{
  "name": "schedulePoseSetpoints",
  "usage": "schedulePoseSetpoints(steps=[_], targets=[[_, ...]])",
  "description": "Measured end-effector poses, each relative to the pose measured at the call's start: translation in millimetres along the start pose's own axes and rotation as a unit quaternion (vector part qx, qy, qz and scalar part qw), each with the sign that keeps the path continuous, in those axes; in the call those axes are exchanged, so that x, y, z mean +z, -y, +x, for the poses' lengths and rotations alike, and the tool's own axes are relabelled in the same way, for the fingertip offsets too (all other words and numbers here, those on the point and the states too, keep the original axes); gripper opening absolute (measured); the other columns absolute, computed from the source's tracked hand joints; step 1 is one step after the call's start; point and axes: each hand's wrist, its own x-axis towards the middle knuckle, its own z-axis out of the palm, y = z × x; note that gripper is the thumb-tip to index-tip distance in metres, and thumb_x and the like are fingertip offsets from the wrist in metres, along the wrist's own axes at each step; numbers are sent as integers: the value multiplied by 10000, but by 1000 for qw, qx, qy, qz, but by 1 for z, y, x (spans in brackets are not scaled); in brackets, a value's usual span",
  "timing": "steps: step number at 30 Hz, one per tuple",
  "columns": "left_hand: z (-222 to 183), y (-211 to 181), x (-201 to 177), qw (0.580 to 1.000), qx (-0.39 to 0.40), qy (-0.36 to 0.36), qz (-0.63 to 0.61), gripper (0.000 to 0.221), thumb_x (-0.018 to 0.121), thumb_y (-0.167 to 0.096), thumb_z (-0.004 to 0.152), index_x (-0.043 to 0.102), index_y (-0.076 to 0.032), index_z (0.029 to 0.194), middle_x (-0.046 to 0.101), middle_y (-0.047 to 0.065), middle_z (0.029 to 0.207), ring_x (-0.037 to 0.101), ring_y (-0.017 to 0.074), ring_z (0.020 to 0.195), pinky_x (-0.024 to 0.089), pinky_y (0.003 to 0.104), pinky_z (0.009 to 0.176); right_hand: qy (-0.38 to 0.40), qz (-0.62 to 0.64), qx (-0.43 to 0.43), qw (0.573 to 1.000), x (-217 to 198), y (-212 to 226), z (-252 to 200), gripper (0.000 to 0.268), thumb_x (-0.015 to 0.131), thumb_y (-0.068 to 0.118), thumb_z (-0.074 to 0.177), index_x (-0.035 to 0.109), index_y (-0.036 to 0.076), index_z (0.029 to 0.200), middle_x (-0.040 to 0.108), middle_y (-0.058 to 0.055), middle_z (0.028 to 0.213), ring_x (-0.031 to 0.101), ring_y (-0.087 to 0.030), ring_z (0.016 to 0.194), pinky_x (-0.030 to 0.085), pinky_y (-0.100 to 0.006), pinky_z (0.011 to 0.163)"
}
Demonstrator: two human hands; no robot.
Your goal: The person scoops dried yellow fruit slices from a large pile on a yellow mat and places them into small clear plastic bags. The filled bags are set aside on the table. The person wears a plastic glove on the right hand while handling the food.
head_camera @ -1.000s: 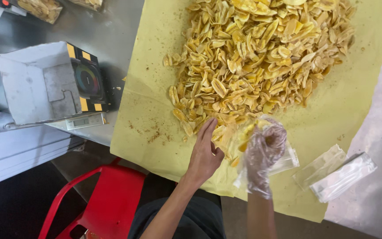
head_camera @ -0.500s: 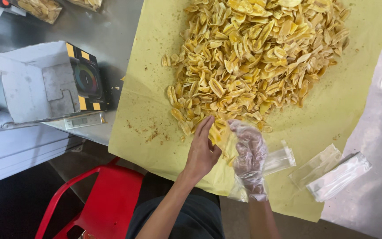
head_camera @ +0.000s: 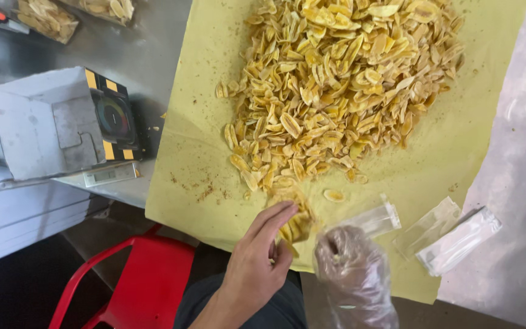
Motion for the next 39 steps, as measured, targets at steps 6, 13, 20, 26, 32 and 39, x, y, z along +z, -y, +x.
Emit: schedulePoseSetpoints(steps=[6, 13, 20, 26, 32, 39], targets=[[41, 65, 16, 989, 125, -42, 65, 662, 595, 148, 773, 567, -11, 1414, 580, 211, 1443, 571, 392, 1328, 493, 410, 1058, -45, -145, -122, 981, 64, -52, 44, 185, 651, 259, 913, 700, 81, 900, 690, -182, 890, 638, -402, 844, 511, -522, 747], [-6, 43, -35, 991, 92, -86, 49, 615, 587, 134, 799, 588, -47, 1387, 600, 159, 1434, 671, 333, 1157, 577, 352, 823, -68, -124, -249, 958, 66, -18, 15, 93, 692, 172, 848, 672, 81, 841, 653, -117, 753, 630, -332, 701, 504, -464, 630], [-22, 36, -108, 996, -34, -71, 27, 606, 575, 79, 806, 587, -131, 1374, 585, 78, 1485, 728, 287, 869, 580, 351, 693, -34, -133, -245, 960, 73, 71, 7, 148, 706, 183, 864, 661, 82, 766, 631, -112, 690, 609, -292, 624, 498, -427, 576], [27, 140, -137, 971, -4, -85, 222, 470, 779, -108, 789, 700, -191, 1246, 491, 287, 1380, 555, 461, 1176, 494, 472, 961, -10, 157, -229, 961, 187, 85, 42, 234, 728, 216, 857, 656, 67, 691, 580, -127, 543, 548, -291, 462, 404, -427, 407], [34, 160, -141, 988, -21, -30, 150, 539, 568, 59, 816, 655, -136, 1310, 640, 123, 1340, 642, 369, 1164, 520, 433, 994, -69, -116, -235, 962, 203, 80, 46, 235, 686, 229, 907, 655, 99, 714, 621, -94, 616, 583, -271, 551, 479, -426, 524], [29, 100, -179, 965, -116, 92, 215, 595, 603, -35, 850, 587, -224, 1413, 476, 62, 1498, 658, 378, 1026, 509, 458, 933, -114, -199, -207, 951, 167, 135, 18, 228, 682, 251, 897, 680, 66, 762, 652, -124, 673, 624, -297, 610, 524, -430, 591]])
